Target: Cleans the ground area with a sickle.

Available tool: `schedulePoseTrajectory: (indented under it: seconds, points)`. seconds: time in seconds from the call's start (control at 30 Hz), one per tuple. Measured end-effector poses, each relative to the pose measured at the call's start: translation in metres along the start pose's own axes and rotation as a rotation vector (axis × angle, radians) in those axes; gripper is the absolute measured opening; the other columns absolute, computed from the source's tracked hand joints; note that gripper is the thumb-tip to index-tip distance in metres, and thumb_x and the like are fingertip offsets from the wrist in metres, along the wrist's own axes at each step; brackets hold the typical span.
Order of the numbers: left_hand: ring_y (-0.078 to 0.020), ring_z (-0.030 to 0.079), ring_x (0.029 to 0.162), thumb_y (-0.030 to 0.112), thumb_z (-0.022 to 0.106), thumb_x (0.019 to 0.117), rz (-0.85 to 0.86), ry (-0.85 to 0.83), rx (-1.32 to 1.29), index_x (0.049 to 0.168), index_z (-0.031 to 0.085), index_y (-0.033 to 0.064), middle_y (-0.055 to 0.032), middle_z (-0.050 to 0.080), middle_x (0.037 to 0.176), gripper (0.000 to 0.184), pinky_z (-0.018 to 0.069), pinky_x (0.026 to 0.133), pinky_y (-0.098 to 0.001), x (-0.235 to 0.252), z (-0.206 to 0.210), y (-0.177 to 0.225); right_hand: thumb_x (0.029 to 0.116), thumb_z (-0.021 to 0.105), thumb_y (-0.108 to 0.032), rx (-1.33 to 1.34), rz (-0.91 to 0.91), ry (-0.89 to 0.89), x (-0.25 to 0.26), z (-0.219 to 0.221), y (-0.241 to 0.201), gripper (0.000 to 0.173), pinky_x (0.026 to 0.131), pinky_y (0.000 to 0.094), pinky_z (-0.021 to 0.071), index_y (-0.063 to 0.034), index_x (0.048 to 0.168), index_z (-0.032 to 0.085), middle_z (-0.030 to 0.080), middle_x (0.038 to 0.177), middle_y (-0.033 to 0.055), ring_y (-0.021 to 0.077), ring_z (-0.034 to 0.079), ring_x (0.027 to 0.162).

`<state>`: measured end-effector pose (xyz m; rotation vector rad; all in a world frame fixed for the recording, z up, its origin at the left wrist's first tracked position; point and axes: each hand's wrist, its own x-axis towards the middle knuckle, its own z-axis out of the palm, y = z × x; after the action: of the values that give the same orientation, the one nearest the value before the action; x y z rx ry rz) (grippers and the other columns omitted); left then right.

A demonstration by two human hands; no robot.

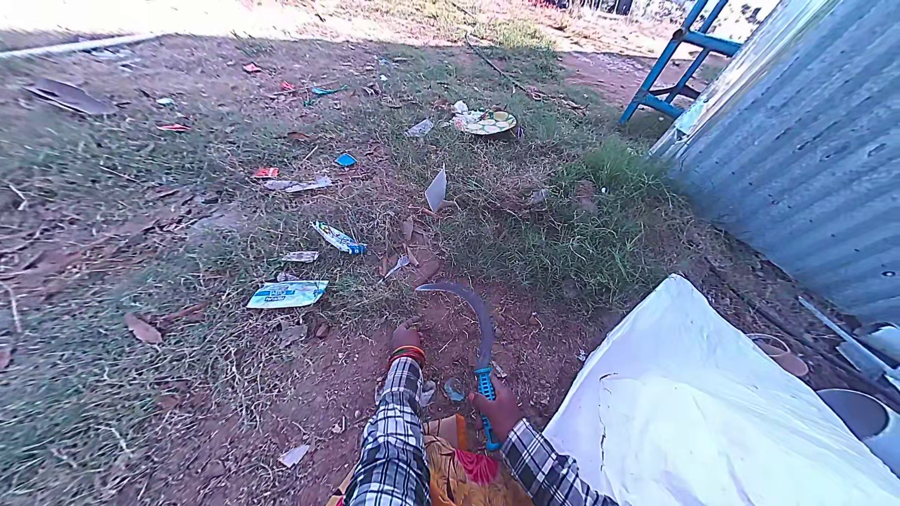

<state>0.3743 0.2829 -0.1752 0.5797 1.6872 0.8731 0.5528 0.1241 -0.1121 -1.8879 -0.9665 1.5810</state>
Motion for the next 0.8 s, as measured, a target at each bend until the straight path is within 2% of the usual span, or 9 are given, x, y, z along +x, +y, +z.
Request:
schedulePoseTrajectory:
  seconds: [0.1,0.2,0.27,0.4,0.5,0.6,0.7,0.73,0.8]
  points:
    - [-0.023,0.064,0.098,0.001,0.038,0.107,0.001,0.001,0.034,0.138,0.061,0.005,-0.0166,0.067,0.122,0.038,0.0505,0.088,-0.0405,0.001,0.001,0.0,0.1002,0.068,-0.021,-0.014,0.025,-0.016,-0.004,0.0,-0.003,0.058,0.063,0.0383,0.0576,0.0001,0.148,0.042,0.064,0.095,0.0164,0.0209,0.063,0.062]
    - [-0.0301,0.063,0.117,0.003,0.042,0.1083,-0.006,-0.006,0.058,0.141,0.059,0.0038,-0.0211,0.063,0.134,0.037,0.0488,0.1,-0.0464,0.0,0.001,0.001,0.1006,0.067,-0.021,-0.02,0.03,-0.033,-0.005,-0.002,-0.005,0.063,0.064,0.0374,0.0577,0.0002,0.152,0.037,0.064,0.095,0.0164,0.0203,0.063,0.062]
    - [-0.0301,0.064,0.113,0.006,0.041,0.1094,-0.009,-0.004,0.04,0.144,0.054,0.0032,-0.022,0.062,0.134,0.037,0.05,0.097,-0.0459,0.004,0.005,-0.002,0.0999,0.067,-0.02,-0.015,0.013,-0.026,-0.002,-0.004,-0.004,0.06,0.062,0.0366,0.0578,0.0004,0.149,0.041,0.064,0.09,0.015,0.0198,0.063,0.061]
    - [-0.0221,0.063,0.085,0.011,0.041,0.1114,-0.066,0.071,-0.178,0.152,0.037,0.0021,-0.0223,0.059,0.124,0.042,0.0536,0.077,-0.0365,-0.003,0.018,-0.002,0.1005,0.067,-0.024,-0.058,-0.011,0.02,0.001,-0.012,-0.008,0.054,0.066,0.0399,0.0578,-0.0003,0.145,0.046,0.065,0.095,0.0162,0.0217,0.064,0.066]
    - [-0.0226,0.067,0.089,0.008,0.044,0.1102,-0.11,0.084,-0.336,0.159,0.024,0.0054,-0.0249,0.054,0.133,0.053,0.0573,0.076,-0.0339,-0.013,0.027,0.0,0.1007,0.066,-0.023,-0.051,-0.038,0.066,0.0,-0.017,-0.013,0.052,0.066,0.0401,0.0581,-0.0001,0.143,0.048,0.065,0.092,0.0158,0.0216,0.064,0.065]
    - [-0.0209,0.065,0.09,0.012,0.045,0.1105,-0.127,0.042,-0.263,0.154,0.035,-0.0002,-0.0232,0.057,0.129,0.046,0.0554,0.08,-0.0331,-0.01,0.024,-0.001,0.1002,0.065,-0.021,-0.007,-0.07,0.068,0.001,-0.019,-0.01,0.047,0.063,0.0401,0.0574,-0.0002,0.14,0.05,0.064,0.089,0.0154,0.0216,0.063,0.062]
    - [-0.0202,0.06,0.084,0.025,0.047,0.1117,-0.106,-0.007,0.019,0.136,0.056,-0.0028,-0.0171,0.062,0.109,0.038,0.0509,0.08,-0.036,0.003,0.012,-0.005,0.0999,0.066,-0.022,-0.049,-0.057,0.073,-0.002,-0.018,-0.007,0.052,0.066,0.0399,0.0581,0.0005,0.143,0.048,0.065,0.092,0.0157,0.0213,0.064,0.064]
    - [-0.0237,0.062,0.092,0.029,0.046,0.1119,-0.094,-0.035,0.15,0.135,0.058,-0.0023,-0.0184,0.063,0.113,0.04,0.0504,0.087,-0.0398,0.003,0.008,-0.003,0.1005,0.067,-0.023,-0.078,-0.035,0.07,-0.006,-0.017,-0.009,0.052,0.068,0.0401,0.058,0.0007,0.143,0.048,0.066,0.094,0.0161,0.0216,0.065,0.066]
    - [-0.0347,0.061,0.127,0.03,0.047,0.111,-0.062,-0.102,0.398,0.139,0.059,-0.0028,-0.0251,0.062,0.135,0.044,0.0449,0.11,-0.0515,-0.001,0.004,0.004,0.1012,0.066,-0.024,-0.116,0.008,0.052,-0.01,-0.014,-0.011,0.055,0.073,0.0419,0.0578,0.0004,0.146,0.046,0.066,0.101,0.0185,0.0235,0.066,0.072]
